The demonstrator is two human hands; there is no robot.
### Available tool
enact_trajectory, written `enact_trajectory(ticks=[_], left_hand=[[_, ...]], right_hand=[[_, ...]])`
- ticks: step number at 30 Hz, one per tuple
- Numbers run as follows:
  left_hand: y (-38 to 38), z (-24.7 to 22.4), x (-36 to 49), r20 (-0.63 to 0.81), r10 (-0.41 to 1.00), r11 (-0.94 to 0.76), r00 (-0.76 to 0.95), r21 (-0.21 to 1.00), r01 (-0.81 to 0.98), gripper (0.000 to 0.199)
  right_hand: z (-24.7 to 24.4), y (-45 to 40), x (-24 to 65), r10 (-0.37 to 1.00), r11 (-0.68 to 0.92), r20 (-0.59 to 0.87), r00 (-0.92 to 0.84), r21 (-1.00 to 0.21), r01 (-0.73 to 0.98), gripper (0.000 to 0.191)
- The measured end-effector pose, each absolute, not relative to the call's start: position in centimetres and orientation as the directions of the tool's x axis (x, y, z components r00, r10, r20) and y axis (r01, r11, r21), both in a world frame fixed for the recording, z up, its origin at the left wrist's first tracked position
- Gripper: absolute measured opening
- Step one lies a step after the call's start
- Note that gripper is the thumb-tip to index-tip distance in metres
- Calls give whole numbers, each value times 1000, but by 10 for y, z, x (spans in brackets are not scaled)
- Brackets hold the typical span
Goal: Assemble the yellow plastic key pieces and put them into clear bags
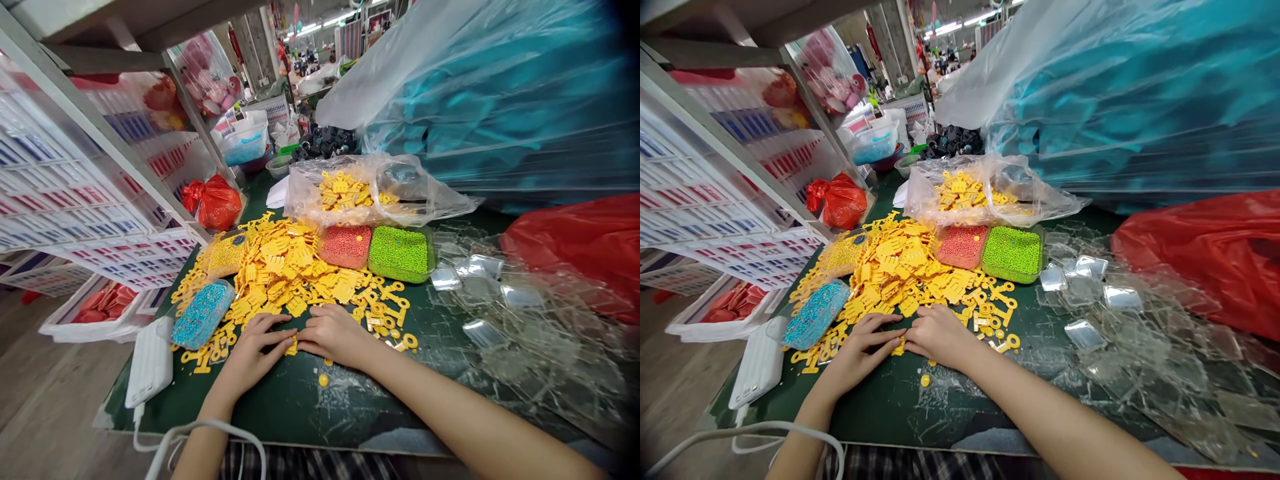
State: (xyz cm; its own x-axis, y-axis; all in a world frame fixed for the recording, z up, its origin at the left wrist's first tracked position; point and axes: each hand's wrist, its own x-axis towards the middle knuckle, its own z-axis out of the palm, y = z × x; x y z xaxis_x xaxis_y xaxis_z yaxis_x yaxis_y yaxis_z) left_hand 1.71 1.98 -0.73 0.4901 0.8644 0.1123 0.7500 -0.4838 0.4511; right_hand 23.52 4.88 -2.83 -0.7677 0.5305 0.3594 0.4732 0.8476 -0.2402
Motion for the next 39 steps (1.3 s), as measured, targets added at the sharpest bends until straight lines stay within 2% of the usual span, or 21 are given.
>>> enact_trajectory(ticks=[5,11,21,26,29,33,35,39], left_hand=[[18,-3,19,79,866,-471,494,460,752,25],[18,-2,17,147,892,-440,427,497,748,29],[22,-8,14,149,902,-428,405,426,797,32],[30,1,20,235,869,-495,435,393,775,33],[50,22,42,302,818,-575,490,410,708,32],[102,55,96,312,760,-649,570,405,644,33],[133,65,127,218,737,-671,640,345,656,31],[187,71,175,-181,727,-655,662,104,748,31]], right_hand=[[-28,49,235,520,854,334,-786,-235,465,22],[-27,49,235,512,858,330,-793,-237,456,23],[-19,49,236,531,847,263,-805,-195,495,27],[-15,51,236,534,845,272,-800,-169,507,27],[-14,52,238,531,846,288,-797,-132,516,26],[-9,53,241,518,852,306,-799,-103,513,24],[-7,53,242,518,852,307,-798,-100,514,23],[-2,53,245,527,847,286,-801,-102,521,26]])
